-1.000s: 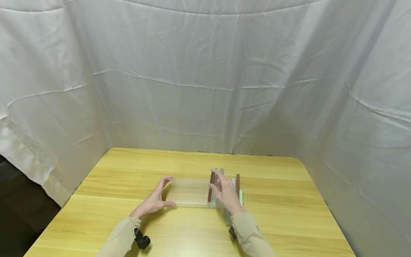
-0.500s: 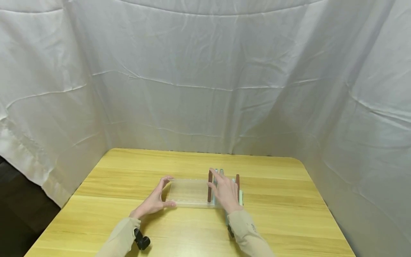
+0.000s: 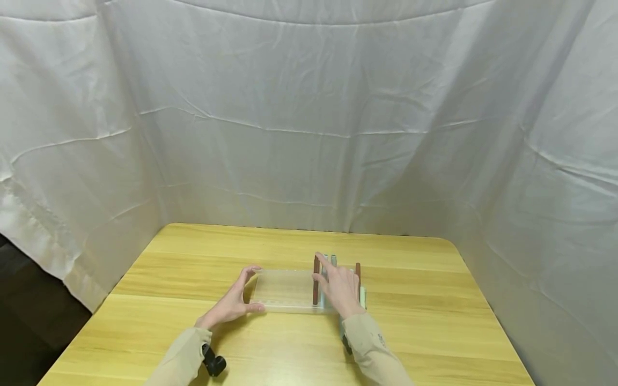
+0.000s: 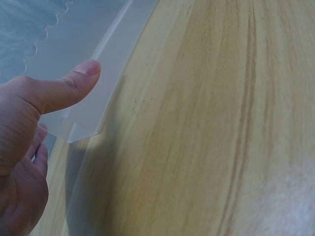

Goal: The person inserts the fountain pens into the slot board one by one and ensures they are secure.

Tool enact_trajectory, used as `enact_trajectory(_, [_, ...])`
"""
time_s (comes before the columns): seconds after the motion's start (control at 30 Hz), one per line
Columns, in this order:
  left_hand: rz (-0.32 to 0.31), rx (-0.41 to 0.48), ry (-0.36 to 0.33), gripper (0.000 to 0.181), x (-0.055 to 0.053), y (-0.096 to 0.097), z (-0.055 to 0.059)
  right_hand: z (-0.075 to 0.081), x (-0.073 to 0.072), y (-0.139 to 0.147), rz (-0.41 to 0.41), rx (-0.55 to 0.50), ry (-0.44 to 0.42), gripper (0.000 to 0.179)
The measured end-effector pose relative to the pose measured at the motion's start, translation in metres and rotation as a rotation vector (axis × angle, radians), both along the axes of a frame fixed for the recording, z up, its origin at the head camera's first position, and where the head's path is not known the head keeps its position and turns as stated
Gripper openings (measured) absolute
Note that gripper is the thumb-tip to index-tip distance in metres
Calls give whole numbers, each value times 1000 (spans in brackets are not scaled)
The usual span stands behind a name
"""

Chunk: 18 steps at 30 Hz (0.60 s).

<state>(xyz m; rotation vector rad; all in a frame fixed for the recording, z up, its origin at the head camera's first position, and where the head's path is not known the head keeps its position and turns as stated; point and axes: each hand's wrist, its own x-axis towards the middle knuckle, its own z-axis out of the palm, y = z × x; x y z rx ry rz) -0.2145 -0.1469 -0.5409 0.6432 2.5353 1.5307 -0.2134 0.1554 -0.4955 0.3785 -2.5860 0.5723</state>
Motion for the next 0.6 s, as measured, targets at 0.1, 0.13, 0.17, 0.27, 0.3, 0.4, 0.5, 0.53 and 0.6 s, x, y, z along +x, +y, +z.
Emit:
enact_trajectory(0.1, [-1, -2, 6, 97, 0, 0, -1, 0, -1, 0, -3, 5, -12, 54])
enact_trajectory(0.13, [-1, -2, 7, 97, 0, 0, -1, 1, -1, 0, -4, 8, -15, 54])
enact_trajectory(0.17, [0, -3, 9, 97, 0, 0, -1, 1, -1, 0, -4, 10, -16, 55])
enact_trajectory(0.27, [2, -6, 8, 97, -1, 0, -1, 0, -1, 0, -1, 17, -12, 56])
enact_trajectory(0.3, [2, -6, 7, 98, -1, -1, 0, 0, -1, 0, 3, 18, -9, 56])
enact_trajectory(0.4, [2, -6, 7, 98, -1, -1, 0, 0, 0, 2, 20, 9, 8, 57])
enact_trajectory(0.5, [2, -1, 4, 98, 0, 0, 0, -3, 2, 4, 51, -63, 36, 57])
enact_trajectory(0.53, [3, 0, 6, 98, 0, 0, 0, -4, 3, 6, 58, -100, 45, 56])
enact_trajectory(0.6, [3, 0, 3, 98, 1, 0, 0, -7, 3, 11, 72, -181, 60, 54])
